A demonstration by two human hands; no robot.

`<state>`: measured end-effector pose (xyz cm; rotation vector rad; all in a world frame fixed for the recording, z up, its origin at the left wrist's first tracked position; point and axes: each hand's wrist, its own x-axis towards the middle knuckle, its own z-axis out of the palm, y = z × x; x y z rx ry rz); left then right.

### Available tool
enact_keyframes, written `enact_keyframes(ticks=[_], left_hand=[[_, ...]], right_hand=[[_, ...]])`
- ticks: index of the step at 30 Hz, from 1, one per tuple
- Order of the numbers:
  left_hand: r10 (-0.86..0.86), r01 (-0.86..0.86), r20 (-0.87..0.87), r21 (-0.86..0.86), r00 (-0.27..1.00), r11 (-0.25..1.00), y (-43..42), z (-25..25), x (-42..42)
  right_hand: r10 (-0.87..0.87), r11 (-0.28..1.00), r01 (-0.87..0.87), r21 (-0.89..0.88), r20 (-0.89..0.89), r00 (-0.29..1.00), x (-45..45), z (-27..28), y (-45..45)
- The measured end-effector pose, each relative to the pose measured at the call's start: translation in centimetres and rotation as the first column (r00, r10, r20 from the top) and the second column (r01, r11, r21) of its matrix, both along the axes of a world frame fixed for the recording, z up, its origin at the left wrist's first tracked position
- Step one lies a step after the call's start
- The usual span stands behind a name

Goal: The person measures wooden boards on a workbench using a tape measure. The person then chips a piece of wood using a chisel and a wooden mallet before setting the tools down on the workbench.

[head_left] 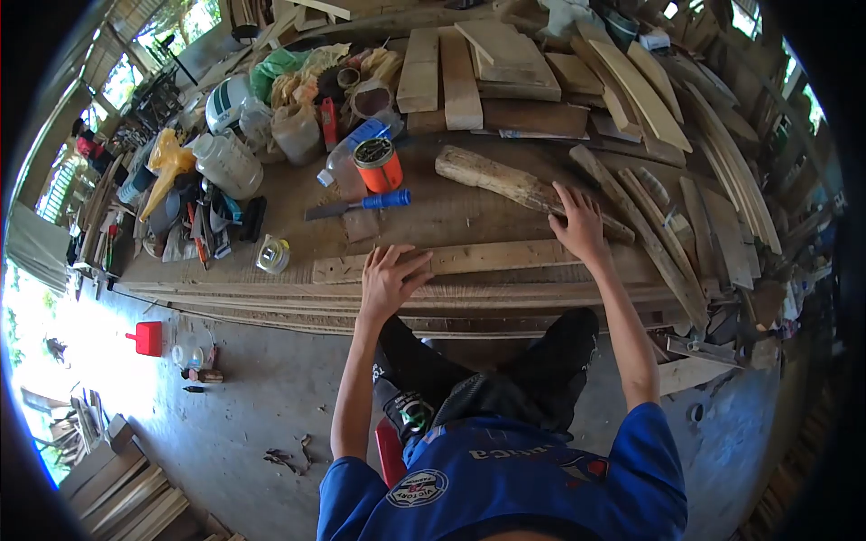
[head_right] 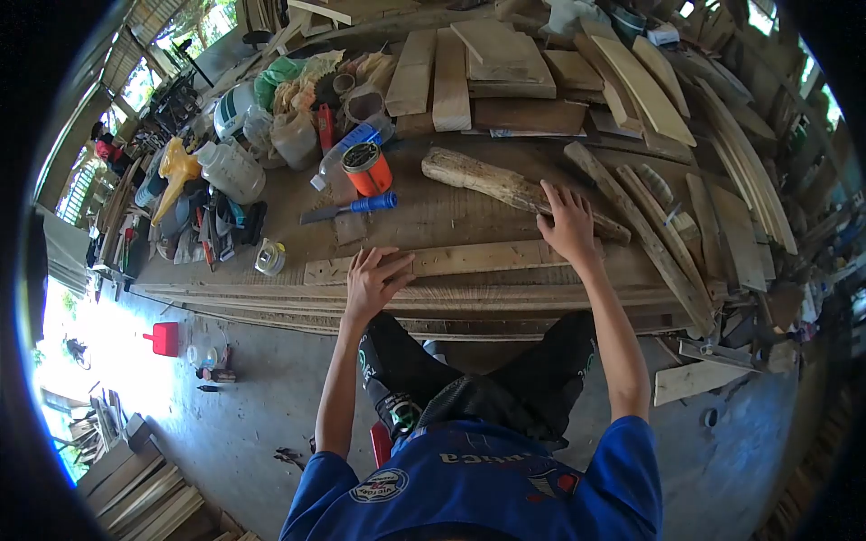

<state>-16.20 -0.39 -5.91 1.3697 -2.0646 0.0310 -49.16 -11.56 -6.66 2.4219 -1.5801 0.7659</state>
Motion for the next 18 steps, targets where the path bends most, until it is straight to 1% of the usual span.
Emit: enact_keyframes(ticks=[2,6,9,11,18], left_hand=[[0.0,0.0,-0.007,-0.004,1.0,1.0,0.02,-0.08,-0.04],[0.015,-0.015,-0.034,-0.014,0.999,1.0,0.0,-0.12,-0.17],[0.029,-0.031,-0.061,-0.026,0.998,0.999,0.08,-0.28,-0.2],[0.024,-0.026,-0.077,-0.025,0.997,0.999,0.08,-0.28,-0.37],[0.038,-0.038,-0.073,0.004,0.997,0.999,-0.04,-0.01,-0.47]], right_hand=[[-0.008,0.999,0.008,0.03,-0.017,1.0,-0.02,0.18,0.01],[-0.009,1.0,0.009,-0.006,-0.004,1.0,-0.19,-0.23,-0.11],[-0.007,0.999,0.006,0.044,0.009,1.0,-0.05,-0.19,-0.06],[-0.015,1.0,0.014,0.015,0.005,1.0,-0.09,-0.24,-0.06],[-0.009,1.0,0.008,0.016,0.034,0.999,0.07,0.15,0.3]])
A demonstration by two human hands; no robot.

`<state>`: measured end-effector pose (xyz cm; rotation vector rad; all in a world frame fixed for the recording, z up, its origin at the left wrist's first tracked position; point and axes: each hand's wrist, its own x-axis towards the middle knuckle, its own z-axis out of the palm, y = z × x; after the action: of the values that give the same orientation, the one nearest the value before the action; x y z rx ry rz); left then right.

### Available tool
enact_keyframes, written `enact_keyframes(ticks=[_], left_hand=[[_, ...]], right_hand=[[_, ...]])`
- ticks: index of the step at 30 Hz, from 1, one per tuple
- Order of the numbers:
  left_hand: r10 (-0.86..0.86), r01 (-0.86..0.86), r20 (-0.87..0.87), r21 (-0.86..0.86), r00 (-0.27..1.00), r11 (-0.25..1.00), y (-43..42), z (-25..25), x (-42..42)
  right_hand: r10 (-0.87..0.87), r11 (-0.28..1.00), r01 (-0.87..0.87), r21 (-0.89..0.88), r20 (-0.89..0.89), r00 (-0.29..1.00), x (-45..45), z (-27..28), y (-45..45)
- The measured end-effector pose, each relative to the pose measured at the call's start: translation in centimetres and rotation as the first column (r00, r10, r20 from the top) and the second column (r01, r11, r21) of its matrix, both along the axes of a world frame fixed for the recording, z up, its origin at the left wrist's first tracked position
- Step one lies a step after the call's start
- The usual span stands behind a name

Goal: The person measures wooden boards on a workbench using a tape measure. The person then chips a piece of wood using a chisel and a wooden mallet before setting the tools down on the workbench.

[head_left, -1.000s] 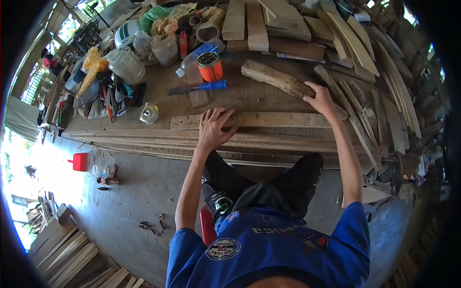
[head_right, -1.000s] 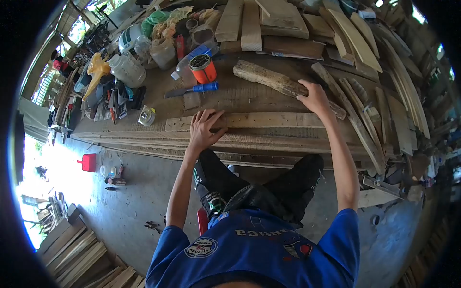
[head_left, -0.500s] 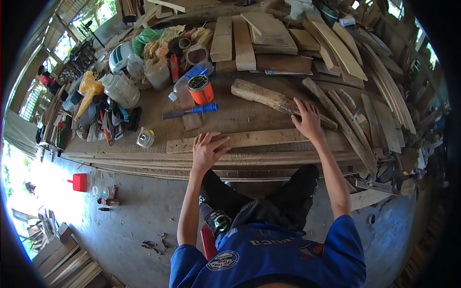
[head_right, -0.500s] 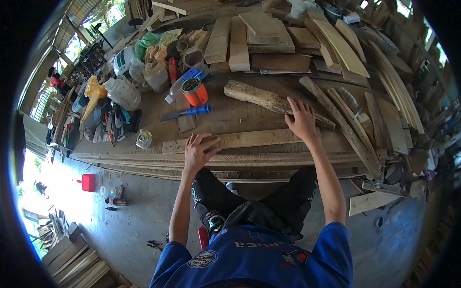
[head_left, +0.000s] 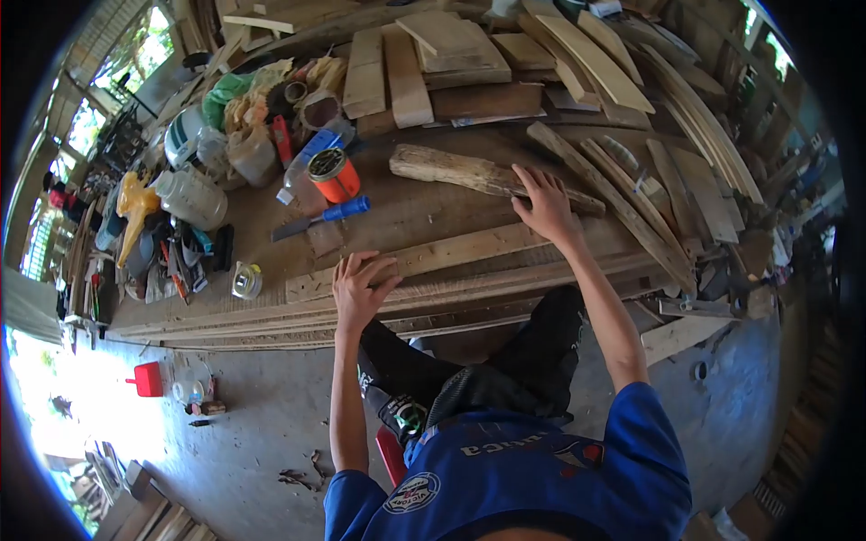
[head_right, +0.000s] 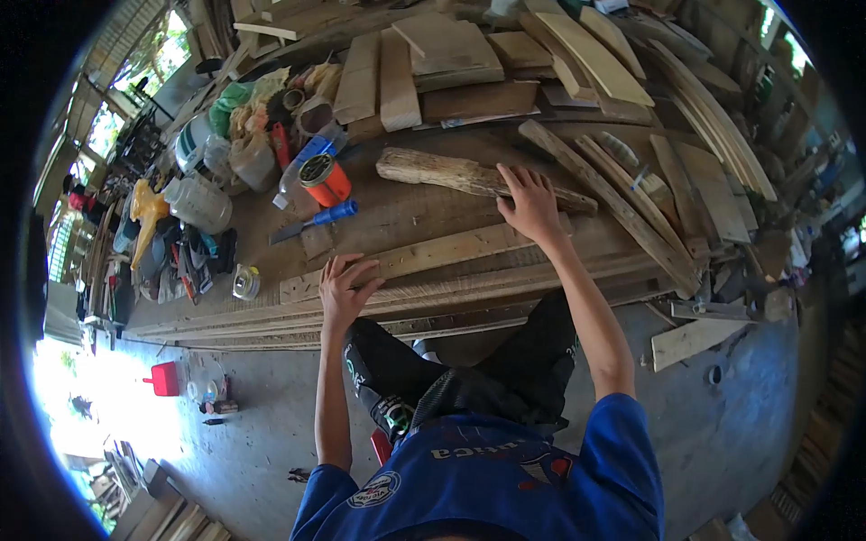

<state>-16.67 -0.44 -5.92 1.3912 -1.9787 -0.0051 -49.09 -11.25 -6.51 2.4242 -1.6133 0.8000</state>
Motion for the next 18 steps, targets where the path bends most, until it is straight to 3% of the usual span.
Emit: enact_keyframes(ticks=[5,9,11,14,16,18], left_hand=[[0.016,-0.016,0.02,-0.013,1.0,1.0,-0.1,-0.2,0.3],[-0.011,0.013,0.056,-0.041,0.998,0.999,-0.1,-0.5,0.4],[0.011,-0.009,0.057,-0.025,0.998,1.0,0.0,-0.6,0.5],[-0.007,0.008,0.039,-0.038,0.999,0.999,0.3,-0.4,0.6],[-0.019,0.019,0.001,-0.011,1.0,1.0,0.2,0.0,1.3],[-0.048,0.051,-0.266,0.005,0.963,0.999,-0.4,0.4,3.7]], right_hand=[[-0.001,0.998,0.001,-0.063,0.01,1.0,0.2,0.2,0.2],[0.02,1.0,-0.02,0.01,0.032,0.999,0.4,0.7,0.2],[0.033,0.997,-0.033,-0.066,-0.006,0.999,0.2,0.1,-0.3],[0.035,0.999,-0.035,-0.019,-0.007,0.999,0.1,0.1,-0.1],[0.039,0.999,-0.039,0.008,-0.007,0.999,0.0,-0.2,-0.2],[-0.009,0.997,0.014,0.08,-0.057,0.998,-0.1,-0.2,-0.5]])
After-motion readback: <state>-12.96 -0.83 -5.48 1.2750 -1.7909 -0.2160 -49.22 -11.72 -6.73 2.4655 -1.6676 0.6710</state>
